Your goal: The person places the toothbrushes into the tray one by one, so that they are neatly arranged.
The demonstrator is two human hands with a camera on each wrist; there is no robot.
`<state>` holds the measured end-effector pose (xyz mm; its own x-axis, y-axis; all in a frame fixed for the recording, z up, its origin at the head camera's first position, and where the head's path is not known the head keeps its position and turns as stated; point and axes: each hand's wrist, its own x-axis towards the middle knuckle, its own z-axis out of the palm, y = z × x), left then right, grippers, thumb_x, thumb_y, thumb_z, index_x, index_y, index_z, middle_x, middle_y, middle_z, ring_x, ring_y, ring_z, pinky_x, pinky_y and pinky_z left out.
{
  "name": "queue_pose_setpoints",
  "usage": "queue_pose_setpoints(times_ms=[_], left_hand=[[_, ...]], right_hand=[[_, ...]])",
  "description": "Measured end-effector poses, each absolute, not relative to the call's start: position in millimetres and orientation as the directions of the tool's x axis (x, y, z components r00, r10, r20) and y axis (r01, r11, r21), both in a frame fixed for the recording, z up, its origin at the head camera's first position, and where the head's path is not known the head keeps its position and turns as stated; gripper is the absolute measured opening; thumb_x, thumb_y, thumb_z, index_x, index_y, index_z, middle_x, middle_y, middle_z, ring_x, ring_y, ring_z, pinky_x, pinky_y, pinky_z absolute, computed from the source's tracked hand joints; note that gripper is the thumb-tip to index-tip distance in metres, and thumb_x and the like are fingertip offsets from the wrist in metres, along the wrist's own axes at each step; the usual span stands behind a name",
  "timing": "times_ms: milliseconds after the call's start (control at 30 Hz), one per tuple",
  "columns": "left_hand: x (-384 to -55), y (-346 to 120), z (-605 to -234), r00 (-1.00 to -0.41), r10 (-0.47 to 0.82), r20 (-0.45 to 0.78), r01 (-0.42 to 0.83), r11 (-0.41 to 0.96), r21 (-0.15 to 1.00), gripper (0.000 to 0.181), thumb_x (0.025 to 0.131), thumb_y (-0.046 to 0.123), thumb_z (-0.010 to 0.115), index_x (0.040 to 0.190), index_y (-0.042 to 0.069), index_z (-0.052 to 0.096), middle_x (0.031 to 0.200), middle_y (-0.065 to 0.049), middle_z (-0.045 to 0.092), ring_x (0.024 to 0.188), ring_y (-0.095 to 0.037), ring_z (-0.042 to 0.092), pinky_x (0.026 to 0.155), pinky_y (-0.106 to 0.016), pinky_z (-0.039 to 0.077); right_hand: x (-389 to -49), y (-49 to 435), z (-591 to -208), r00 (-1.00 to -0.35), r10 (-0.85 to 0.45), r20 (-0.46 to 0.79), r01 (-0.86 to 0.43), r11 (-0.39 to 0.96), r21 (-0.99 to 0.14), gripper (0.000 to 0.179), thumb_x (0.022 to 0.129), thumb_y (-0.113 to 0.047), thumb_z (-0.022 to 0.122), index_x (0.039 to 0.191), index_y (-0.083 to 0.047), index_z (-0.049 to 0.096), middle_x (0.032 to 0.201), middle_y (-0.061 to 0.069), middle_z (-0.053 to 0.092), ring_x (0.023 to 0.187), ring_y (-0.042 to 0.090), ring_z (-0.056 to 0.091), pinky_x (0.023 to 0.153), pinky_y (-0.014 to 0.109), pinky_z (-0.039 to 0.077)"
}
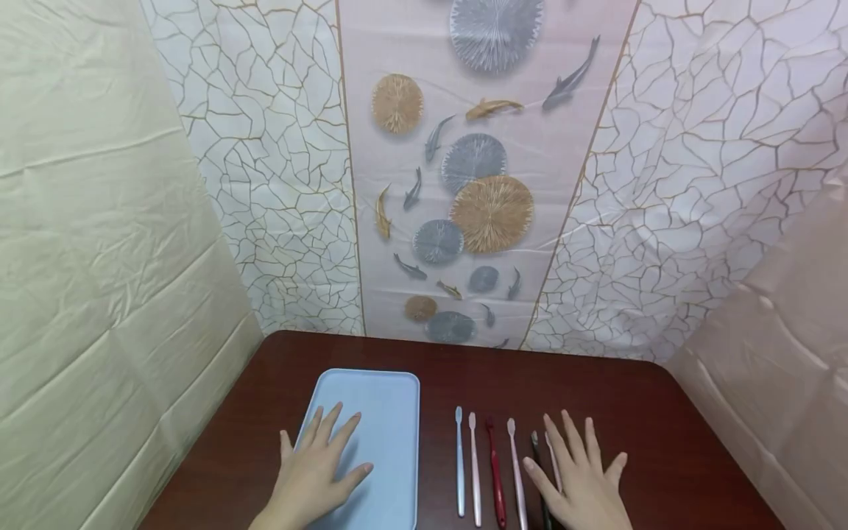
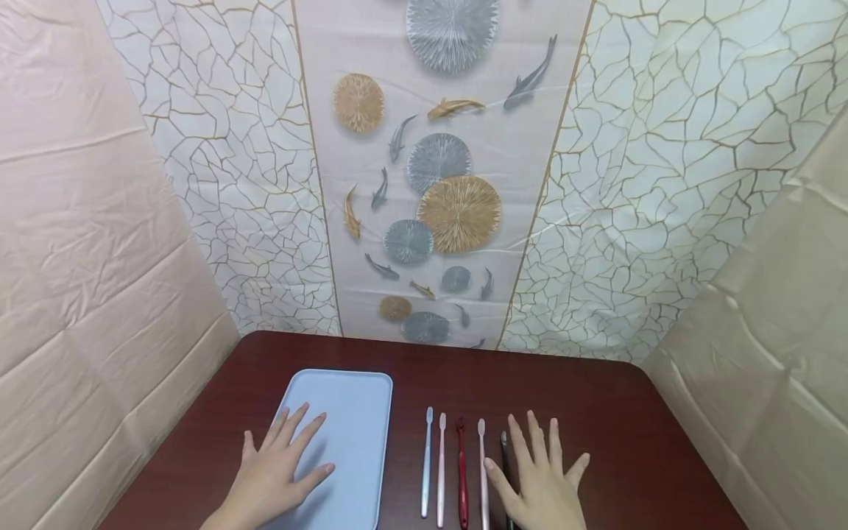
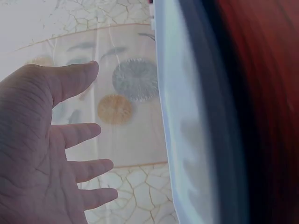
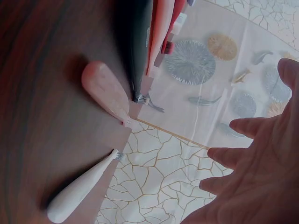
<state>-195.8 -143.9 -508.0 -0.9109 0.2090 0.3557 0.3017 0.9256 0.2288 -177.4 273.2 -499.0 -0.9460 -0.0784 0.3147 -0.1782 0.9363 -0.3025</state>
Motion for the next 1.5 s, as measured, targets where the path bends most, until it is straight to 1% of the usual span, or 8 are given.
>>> queue_pose_setpoints(times_ms=[400,533,733,900,1000,1067,1267,1500], left_hand=[[-202,-90,-495,-0.883,0.311,0.351,0.394,0.898,0.195,0.071,0.088,0.065,0.061,0.148,0.028,0.05,0.156,-0.009,0.041,0.145,-0.042,0.031,0.096,-0.089,0.015],[-204,-58,-491,-0.883,0.344,0.32,0.412,0.894,0.176,0.067,0.09,0.066,0.057,0.143,0.025,0.054,0.147,-0.007,0.05,0.138,-0.038,0.042,0.097,-0.086,0.021],[-208,-13,-488,-0.904,0.354,0.239,0.392,0.91,0.137,0.056,0.09,0.06,0.061,0.121,0.014,0.068,0.119,-0.009,0.065,0.11,-0.031,0.058,0.091,-0.074,0.037],[-218,12,-491,-0.91,0.368,0.191,0.393,0.912,0.119,0.046,0.089,0.055,0.065,0.098,0.011,0.074,0.1,-0.008,0.071,0.097,-0.032,0.064,0.088,-0.073,0.038],[-225,24,-495,-0.914,0.366,0.175,0.387,0.916,0.104,0.04,0.089,0.053,0.066,0.076,0.016,0.07,0.086,-0.005,0.071,0.089,-0.03,0.065,0.089,-0.072,0.038],[-228,31,-496,-0.917,0.365,0.158,0.381,0.921,0.085,0.038,0.089,0.051,0.068,0.07,0.018,0.069,0.081,-0.004,0.07,0.085,-0.029,0.065,0.09,-0.071,0.038],[-234,47,-505,-0.932,0.355,0.078,0.356,0.934,0.009,0.032,0.086,0.051,0.07,0.081,0.019,0.074,0.083,-0.003,0.071,0.078,-0.026,0.065,0.09,-0.065,0.04],[-237,54,-514,-0.948,0.315,0.051,0.315,0.949,-0.016,0.033,0.084,0.052,0.071,0.082,0.019,0.074,0.081,-0.002,0.07,0.074,-0.024,0.064,0.085,-0.06,0.041]], right_hand=[[-175,273,-503,-0.939,-0.068,0.336,-0.187,0.924,-0.333,0.078,0.096,-0.058,0.056,0.158,-0.019,0.03,0.163,0.019,0.022,0.149,0.048,0.008,0.096,0.089,0.005],[-175,274,-502,-0.941,-0.064,0.332,-0.179,0.927,-0.329,0.079,0.096,-0.06,0.055,0.158,-0.017,0.03,0.164,0.018,0.022,0.15,0.047,0.007,0.097,0.089,0.003],[-174,273,-501,-0.941,-0.063,0.333,-0.18,0.926,-0.333,0.08,0.096,-0.062,0.053,0.158,-0.017,0.03,0.164,0.018,0.021,0.15,0.047,0.007,0.097,0.088,0.002],[-173,273,-503,-0.935,-0.065,0.349,-0.184,0.929,-0.321,0.079,0.096,-0.059,0.056,0.158,-0.017,0.032,0.163,0.018,0.022,0.15,0.046,0.008,0.097,0.089,0.005],[-173,272,-504,-0.932,-0.066,0.357,-0.188,0.929,-0.319,0.078,0.096,-0.058,0.057,0.157,-0.017,0.033,0.163,0.018,0.023,0.15,0.045,0.008,0.097,0.088,0.005],[-173,272,-504,-0.93,-0.067,0.361,-0.19,0.929,-0.317,0.078,0.096,-0.058,0.057,0.157,-0.016,0.033,0.163,0.019,0.024,0.15,0.045,0.009,0.097,0.088,0.004],[-172,271,-503,-0.931,-0.068,0.358,-0.19,0.929,-0.318,0.078,0.096,-0.06,0.055,0.157,-0.016,0.034,0.162,0.019,0.025,0.15,0.045,0.01,0.097,0.088,0.006],[-172,270,-504,-0.936,-0.069,0.346,-0.19,0.925,-0.33,0.078,0.096,-0.061,0.054,0.157,-0.015,0.034,0.162,0.02,0.024,0.15,0.045,0.01,0.098,0.088,0.007]])
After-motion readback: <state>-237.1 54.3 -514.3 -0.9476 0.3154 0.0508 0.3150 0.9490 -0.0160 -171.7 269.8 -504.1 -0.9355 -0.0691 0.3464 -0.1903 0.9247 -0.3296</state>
